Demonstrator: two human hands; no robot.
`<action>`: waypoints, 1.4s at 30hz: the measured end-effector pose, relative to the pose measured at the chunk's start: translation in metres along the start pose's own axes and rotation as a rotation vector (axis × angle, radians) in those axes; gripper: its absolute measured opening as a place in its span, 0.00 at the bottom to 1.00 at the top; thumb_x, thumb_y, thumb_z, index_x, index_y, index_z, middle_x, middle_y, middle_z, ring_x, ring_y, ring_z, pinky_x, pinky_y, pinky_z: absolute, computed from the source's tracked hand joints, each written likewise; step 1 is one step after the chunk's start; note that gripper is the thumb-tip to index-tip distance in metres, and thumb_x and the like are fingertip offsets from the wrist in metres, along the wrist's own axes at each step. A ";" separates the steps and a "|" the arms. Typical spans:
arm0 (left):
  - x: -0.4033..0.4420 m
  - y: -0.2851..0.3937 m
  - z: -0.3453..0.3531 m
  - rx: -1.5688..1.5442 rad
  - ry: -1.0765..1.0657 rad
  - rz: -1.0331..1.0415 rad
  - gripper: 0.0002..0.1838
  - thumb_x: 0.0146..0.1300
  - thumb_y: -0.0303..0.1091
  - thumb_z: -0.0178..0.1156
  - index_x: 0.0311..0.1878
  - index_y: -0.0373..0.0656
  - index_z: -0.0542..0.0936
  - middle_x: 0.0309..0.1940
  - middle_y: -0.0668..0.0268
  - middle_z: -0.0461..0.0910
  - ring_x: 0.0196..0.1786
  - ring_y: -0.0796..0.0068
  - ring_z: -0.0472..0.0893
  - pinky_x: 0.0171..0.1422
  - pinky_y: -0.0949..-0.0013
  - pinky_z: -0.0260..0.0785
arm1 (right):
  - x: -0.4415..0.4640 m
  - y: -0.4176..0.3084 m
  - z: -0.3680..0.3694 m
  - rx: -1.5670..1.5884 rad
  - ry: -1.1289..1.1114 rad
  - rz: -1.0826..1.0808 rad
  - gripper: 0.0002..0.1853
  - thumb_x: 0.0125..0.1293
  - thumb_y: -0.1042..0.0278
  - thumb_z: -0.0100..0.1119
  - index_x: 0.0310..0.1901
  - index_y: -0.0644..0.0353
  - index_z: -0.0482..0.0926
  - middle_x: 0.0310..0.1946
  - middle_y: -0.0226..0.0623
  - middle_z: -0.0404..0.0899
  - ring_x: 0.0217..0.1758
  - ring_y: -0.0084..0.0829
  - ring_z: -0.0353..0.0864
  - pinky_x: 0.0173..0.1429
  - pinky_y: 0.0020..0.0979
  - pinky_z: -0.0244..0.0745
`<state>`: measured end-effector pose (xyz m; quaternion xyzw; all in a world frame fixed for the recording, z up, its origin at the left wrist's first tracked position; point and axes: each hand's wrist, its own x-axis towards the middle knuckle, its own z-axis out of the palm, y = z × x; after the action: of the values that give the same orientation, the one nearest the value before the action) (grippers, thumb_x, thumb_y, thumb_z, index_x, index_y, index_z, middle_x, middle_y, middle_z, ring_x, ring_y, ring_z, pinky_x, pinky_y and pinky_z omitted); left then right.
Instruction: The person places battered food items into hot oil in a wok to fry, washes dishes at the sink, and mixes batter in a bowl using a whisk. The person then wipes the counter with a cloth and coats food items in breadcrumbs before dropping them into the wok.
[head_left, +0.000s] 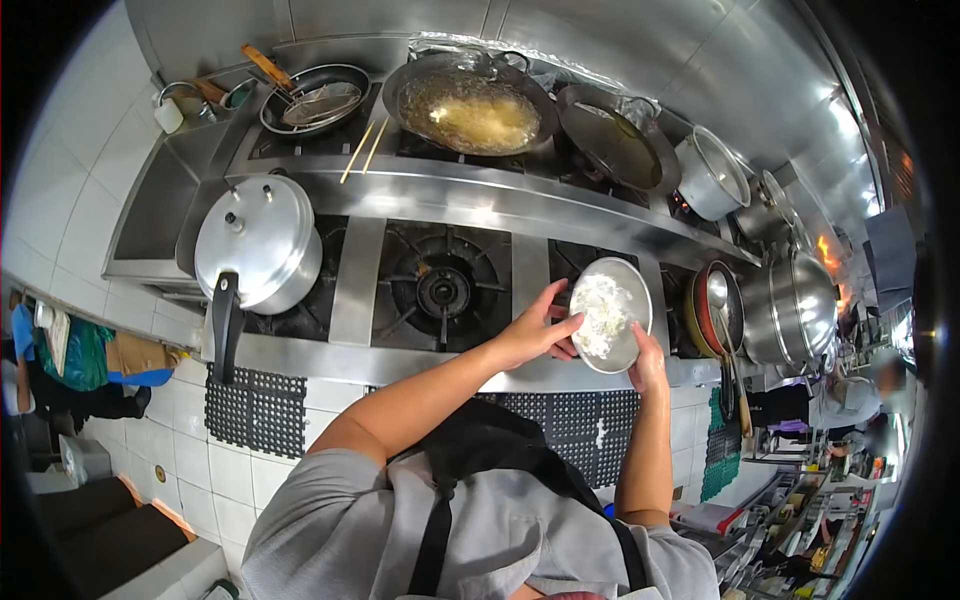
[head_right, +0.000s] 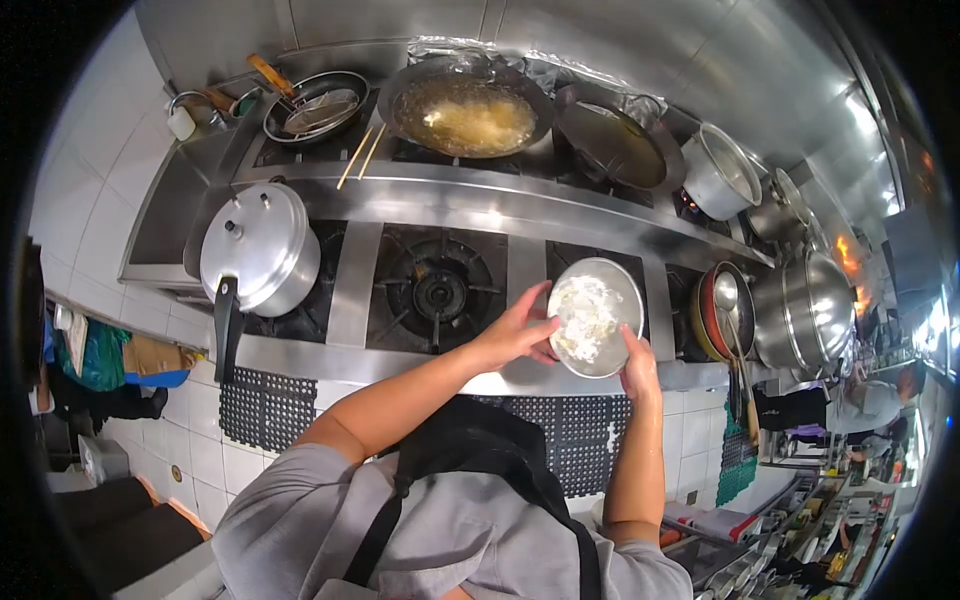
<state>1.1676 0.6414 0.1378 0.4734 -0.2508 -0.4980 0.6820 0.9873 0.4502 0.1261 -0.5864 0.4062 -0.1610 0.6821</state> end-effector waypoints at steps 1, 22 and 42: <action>-0.006 -0.014 0.003 -0.078 -0.087 -0.025 0.34 0.68 0.43 0.58 0.70 0.40 0.55 0.56 0.52 0.72 0.48 0.60 0.81 0.41 0.63 0.80 | -0.009 0.008 -0.011 0.136 0.081 0.008 0.25 0.70 0.52 0.52 0.54 0.69 0.73 0.39 0.41 0.83 0.32 0.30 0.83 0.26 0.30 0.74; -0.038 -0.337 -0.060 0.464 0.905 -0.380 0.26 0.56 0.47 0.70 0.48 0.35 0.81 0.45 0.52 0.84 0.47 0.56 0.83 0.52 0.59 0.73 | -0.223 0.092 -0.253 0.105 0.195 0.036 0.28 0.72 0.49 0.51 0.58 0.69 0.69 0.55 0.45 0.76 0.56 0.37 0.78 0.61 0.38 0.72; -0.033 -0.354 -0.069 -0.081 0.860 -0.271 0.14 0.63 0.34 0.65 0.40 0.30 0.77 0.33 0.59 0.81 0.28 0.70 0.83 0.27 0.72 0.76 | -0.266 0.110 -0.280 0.130 0.269 0.057 0.27 0.71 0.51 0.53 0.57 0.71 0.69 0.54 0.45 0.76 0.55 0.37 0.77 0.62 0.38 0.70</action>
<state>1.0545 0.6790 -0.2039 0.6389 0.1393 -0.3503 0.6706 0.5863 0.4772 0.1256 -0.5025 0.4991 -0.2444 0.6623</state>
